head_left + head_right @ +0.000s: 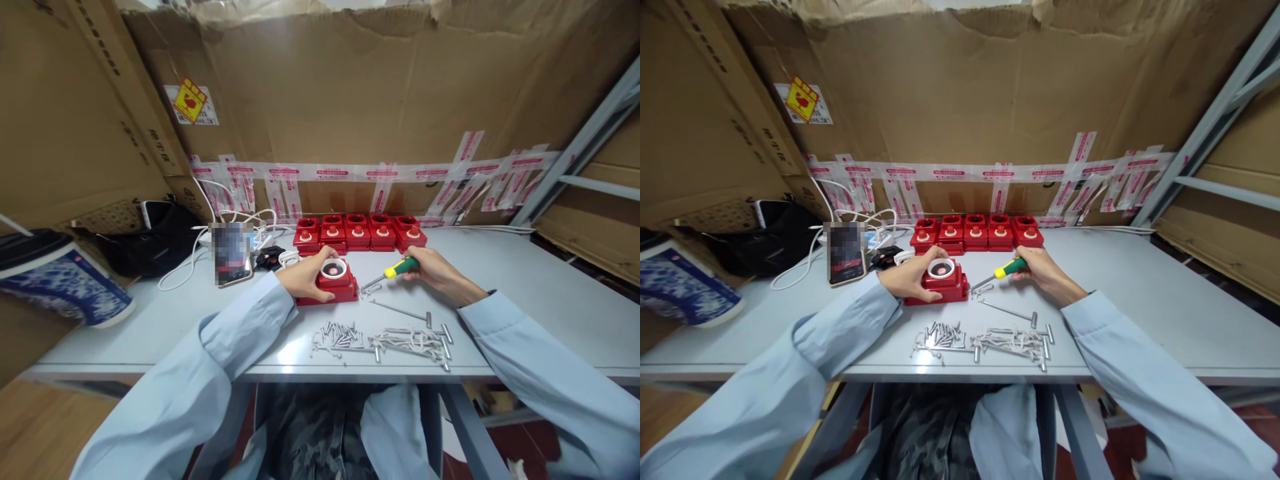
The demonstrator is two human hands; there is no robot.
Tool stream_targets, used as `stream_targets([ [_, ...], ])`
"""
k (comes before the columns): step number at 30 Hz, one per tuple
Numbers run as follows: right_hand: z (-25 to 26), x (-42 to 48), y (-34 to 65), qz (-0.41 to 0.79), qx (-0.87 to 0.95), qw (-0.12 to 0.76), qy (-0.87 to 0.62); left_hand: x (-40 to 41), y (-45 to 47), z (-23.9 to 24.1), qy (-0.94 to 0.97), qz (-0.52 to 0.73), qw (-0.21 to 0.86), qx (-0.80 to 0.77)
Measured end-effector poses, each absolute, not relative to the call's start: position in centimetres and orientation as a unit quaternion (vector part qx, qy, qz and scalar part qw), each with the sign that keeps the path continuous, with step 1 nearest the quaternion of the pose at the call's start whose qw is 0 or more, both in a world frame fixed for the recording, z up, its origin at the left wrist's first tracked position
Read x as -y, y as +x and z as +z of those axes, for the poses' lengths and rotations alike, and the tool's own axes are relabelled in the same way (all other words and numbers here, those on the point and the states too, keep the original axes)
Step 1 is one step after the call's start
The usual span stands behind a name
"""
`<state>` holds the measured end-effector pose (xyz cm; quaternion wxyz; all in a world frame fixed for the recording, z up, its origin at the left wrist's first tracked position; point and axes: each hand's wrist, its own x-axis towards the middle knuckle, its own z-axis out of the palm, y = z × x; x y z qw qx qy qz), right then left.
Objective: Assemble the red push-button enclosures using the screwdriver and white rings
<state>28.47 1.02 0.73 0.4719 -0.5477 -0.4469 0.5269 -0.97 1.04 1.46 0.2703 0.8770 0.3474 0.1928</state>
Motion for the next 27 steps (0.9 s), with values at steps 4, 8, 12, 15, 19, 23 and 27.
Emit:
stream_targets([
  [4, 0.7, -1.1, 28.6, 0.532, 0.438, 0.476, -0.547, -1.1, -1.1, 1.6, 0.882, 0.204, 0.272, -0.327],
  [8, 1.1, -0.9, 28.6, 0.535, 0.428, 0.490, -0.539, -1.2, -1.5, 1.8, 0.875, 0.239, 0.284, -0.312],
  [12, 1.6, -0.6, 28.5, 0.536, 0.417, 0.502, -0.536, -1.4, -1.7, 1.9, 0.865, 0.258, 0.293, -0.315],
  [15, 1.8, -0.5, 28.4, 0.535, 0.409, 0.512, -0.533, -1.5, -1.9, 1.9, 0.866, 0.266, 0.286, -0.313],
  [19, 1.8, -0.5, 28.4, 0.535, 0.404, 0.520, -0.528, -1.7, -2.0, 1.9, 0.868, 0.265, 0.281, -0.311],
  [23, 1.9, -0.4, 28.4, 0.535, 0.405, 0.524, -0.524, -1.6, -1.9, 2.0, 0.869, 0.261, 0.283, -0.310],
  [27, 1.9, -0.3, 28.2, 0.538, 0.414, 0.516, -0.523, -1.6, -1.9, 2.0, 0.869, 0.259, 0.282, -0.313],
])
